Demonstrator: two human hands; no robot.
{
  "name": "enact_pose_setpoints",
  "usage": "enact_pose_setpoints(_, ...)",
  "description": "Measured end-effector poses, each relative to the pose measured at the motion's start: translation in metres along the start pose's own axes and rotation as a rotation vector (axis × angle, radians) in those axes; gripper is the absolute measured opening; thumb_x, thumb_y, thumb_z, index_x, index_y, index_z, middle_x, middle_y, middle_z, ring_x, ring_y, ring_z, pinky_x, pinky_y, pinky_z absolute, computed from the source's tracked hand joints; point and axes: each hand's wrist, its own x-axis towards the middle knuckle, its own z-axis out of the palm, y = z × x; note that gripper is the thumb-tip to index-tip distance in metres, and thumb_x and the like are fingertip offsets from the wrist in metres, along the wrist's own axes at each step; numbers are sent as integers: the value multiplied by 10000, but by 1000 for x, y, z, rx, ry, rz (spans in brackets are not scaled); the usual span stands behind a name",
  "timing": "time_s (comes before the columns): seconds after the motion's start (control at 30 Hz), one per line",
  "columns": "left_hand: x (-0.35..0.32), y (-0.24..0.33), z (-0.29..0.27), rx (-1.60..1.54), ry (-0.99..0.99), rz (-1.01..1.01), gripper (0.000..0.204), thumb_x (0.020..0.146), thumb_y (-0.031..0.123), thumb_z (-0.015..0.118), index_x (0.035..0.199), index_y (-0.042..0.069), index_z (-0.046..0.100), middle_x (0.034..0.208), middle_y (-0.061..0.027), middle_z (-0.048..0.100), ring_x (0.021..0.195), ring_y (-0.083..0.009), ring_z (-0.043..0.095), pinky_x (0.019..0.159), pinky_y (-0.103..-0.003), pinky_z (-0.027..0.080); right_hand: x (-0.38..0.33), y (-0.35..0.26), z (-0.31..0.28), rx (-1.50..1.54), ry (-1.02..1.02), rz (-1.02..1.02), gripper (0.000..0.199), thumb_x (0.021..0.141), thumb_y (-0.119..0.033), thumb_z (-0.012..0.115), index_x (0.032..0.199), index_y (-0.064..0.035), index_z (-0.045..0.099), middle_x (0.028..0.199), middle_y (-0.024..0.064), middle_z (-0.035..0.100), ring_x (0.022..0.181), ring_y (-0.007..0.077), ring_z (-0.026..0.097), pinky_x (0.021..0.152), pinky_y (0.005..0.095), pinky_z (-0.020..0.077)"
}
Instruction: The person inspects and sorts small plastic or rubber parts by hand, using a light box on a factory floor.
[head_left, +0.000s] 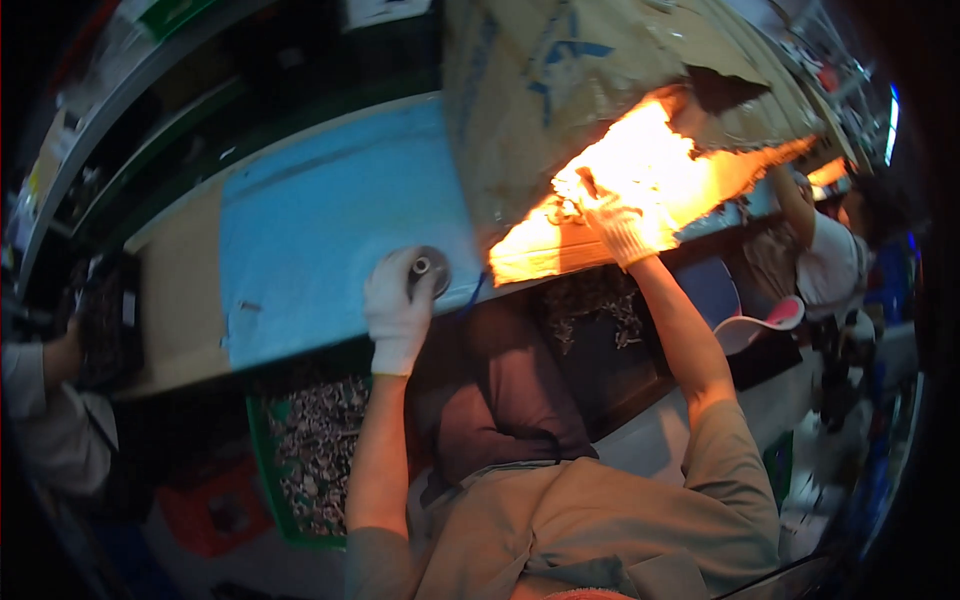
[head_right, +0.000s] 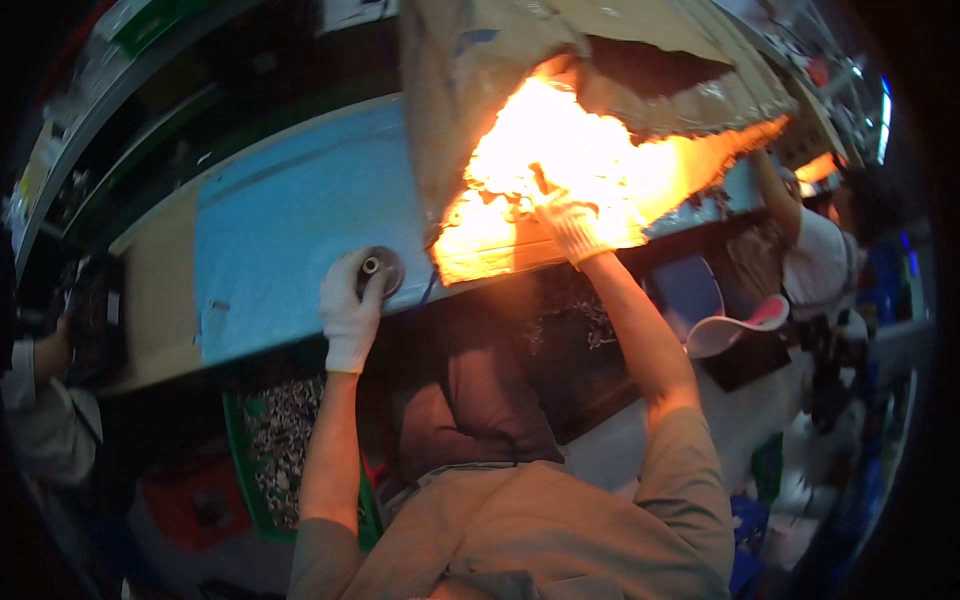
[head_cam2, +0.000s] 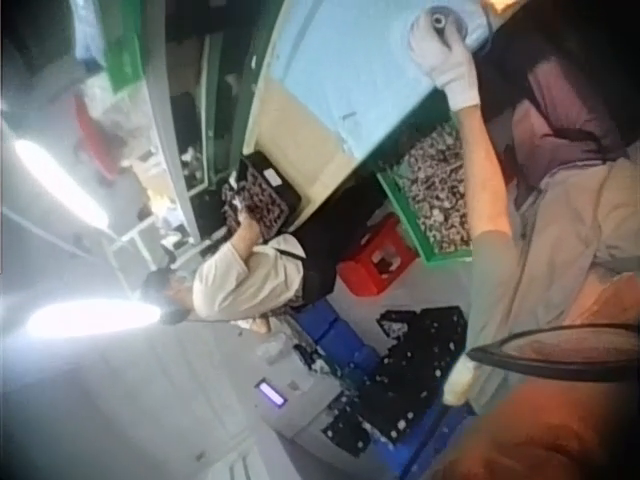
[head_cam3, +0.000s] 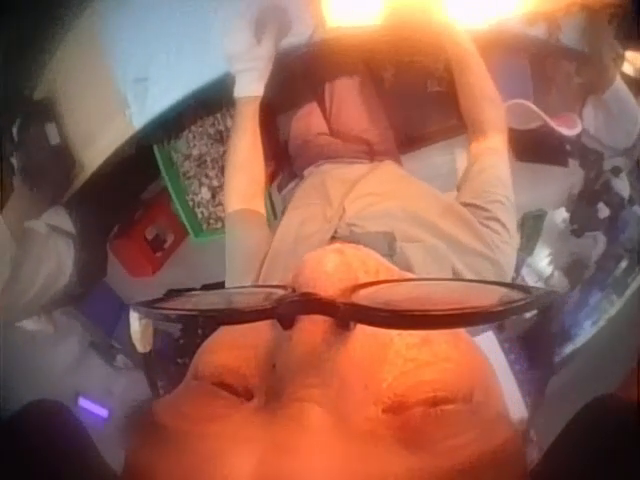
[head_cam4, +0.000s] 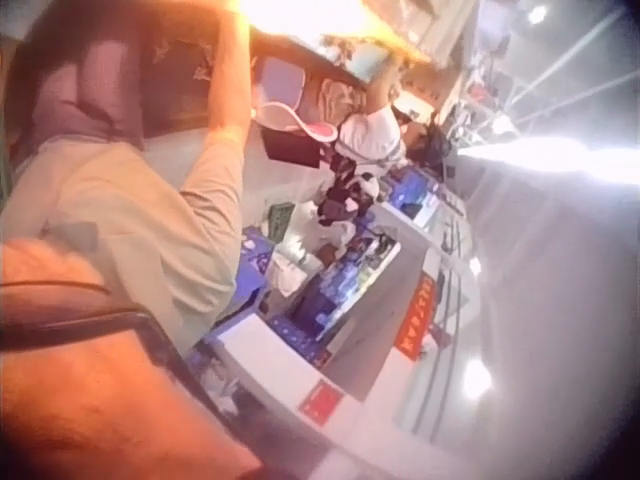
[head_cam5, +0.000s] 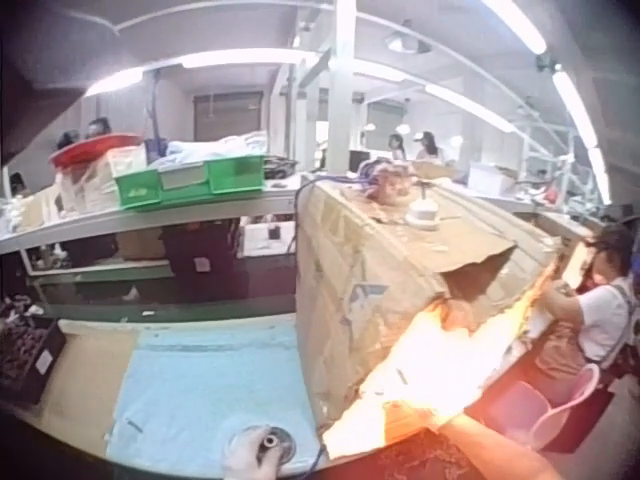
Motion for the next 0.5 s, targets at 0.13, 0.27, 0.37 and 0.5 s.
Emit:
enact_pose_setpoints(0.13,0,6,5,-14,-20,-30,386,851,139,765,1219,59,681,1200,-161,698,1180,-365,635,1032,-470,466,6,29,-3,-272,-212,-23,366,937,-169,644,1299,-119,667,862,52,650,637,209,648,519,351,526)
enact_pose_setpoints(0.27,1,12,11,-15,-22,-6,382,852,141,767,1213,49,682,1200,-166,698,1179,-372,634,1035,-477,465,30,57,14,-167,-222,8,348,932,-159,654,1273,-93,674,847,50,650,667,207,654,554,347,526)
enact_pose_setpoints(0.37,-2,7,3,13,-4,-19,384,850,137,767,1211,39,681,1200,-167,699,1177,-378,634,1035,-481,465,-5,55,4,-35,-200,-9,335,929,-151,662,1254,-73,680,836,48,651,689,205,658,580,343,527)
enact_pose_setpoints(0.5,-2,6,1,57,7,-35,397,849,143,768,1223,46,676,1190,-158,701,1156,-371,642,1012,-483,474,-2,66,8,161,-168,-74,319,924,-141,672,1229,-47,687,821,46,651,718,203,664,615,339,527)
